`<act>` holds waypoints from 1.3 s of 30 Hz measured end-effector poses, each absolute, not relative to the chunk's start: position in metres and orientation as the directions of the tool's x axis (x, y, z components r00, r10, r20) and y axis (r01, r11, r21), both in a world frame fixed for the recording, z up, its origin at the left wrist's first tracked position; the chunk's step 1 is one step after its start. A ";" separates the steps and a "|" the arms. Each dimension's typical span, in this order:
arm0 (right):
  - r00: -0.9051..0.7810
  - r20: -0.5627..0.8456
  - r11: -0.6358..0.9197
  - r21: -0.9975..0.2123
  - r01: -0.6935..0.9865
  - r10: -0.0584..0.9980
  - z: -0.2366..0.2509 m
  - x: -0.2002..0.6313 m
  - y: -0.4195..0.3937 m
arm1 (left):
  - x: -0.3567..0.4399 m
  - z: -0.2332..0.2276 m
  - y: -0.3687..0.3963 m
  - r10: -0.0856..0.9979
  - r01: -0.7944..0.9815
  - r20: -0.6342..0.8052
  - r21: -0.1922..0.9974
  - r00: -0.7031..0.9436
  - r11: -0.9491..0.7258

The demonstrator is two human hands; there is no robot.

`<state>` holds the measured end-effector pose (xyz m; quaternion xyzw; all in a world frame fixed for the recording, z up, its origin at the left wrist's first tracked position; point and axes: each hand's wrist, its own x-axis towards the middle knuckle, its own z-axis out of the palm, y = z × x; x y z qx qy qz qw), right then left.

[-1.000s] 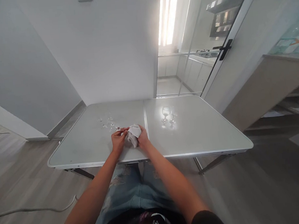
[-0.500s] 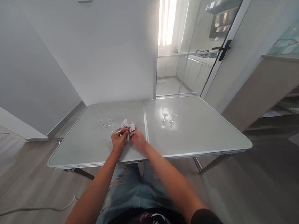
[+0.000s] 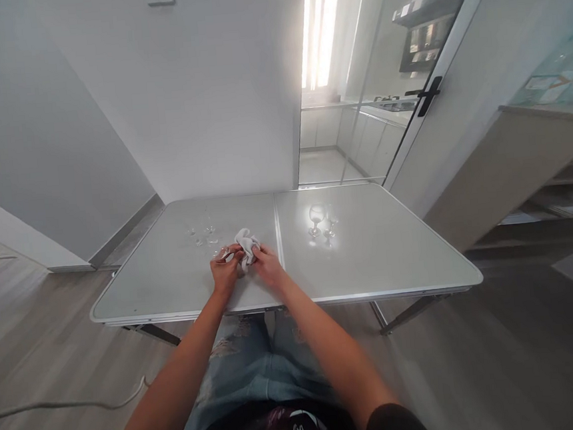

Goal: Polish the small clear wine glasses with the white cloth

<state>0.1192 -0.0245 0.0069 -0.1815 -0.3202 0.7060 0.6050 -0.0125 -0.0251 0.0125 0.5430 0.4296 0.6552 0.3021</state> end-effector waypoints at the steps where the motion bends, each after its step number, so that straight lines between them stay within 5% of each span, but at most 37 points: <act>1: -0.185 0.142 -0.044 -0.667 -0.744 0.972 0.007 0.120 -0.025 | -0.013 0.012 -0.025 0.859 0.066 0.459 0.887 -0.224 -0.457; 6: -0.077 0.145 0.030 -0.620 -0.784 0.986 0.008 0.122 -0.021 | -0.013 0.011 -0.026 0.862 0.034 0.473 0.879 -0.182 -0.475; 13: -0.267 0.014 -0.172 -0.732 -0.659 0.963 0.002 0.118 -0.024 | -0.014 0.016 -0.026 0.846 0.170 0.470 0.882 -0.253 -0.439; 22: 0.011 0.051 0.045 -0.715 -0.698 0.999 0.006 0.120 -0.018 | -0.015 0.018 -0.029 0.875 0.190 0.458 0.883 -0.159 -0.428; 30: -0.244 -0.002 -0.137 -0.832 -0.538 0.970 -0.001 0.114 -0.023 | -0.019 0.010 -0.022 0.861 0.195 0.450 0.890 -0.238 -0.412; 35: 0.064 0.000 0.040 -0.782 -0.622 0.998 0.002 0.124 -0.020 | -0.018 0.008 -0.023 0.850 0.181 0.464 0.885 -0.250 -0.429; 39: 0.090 0.056 0.100 -0.778 -0.620 0.994 0.009 0.132 -0.023 | -0.016 0.006 -0.023 0.851 0.234 0.491 0.864 -0.187 -0.447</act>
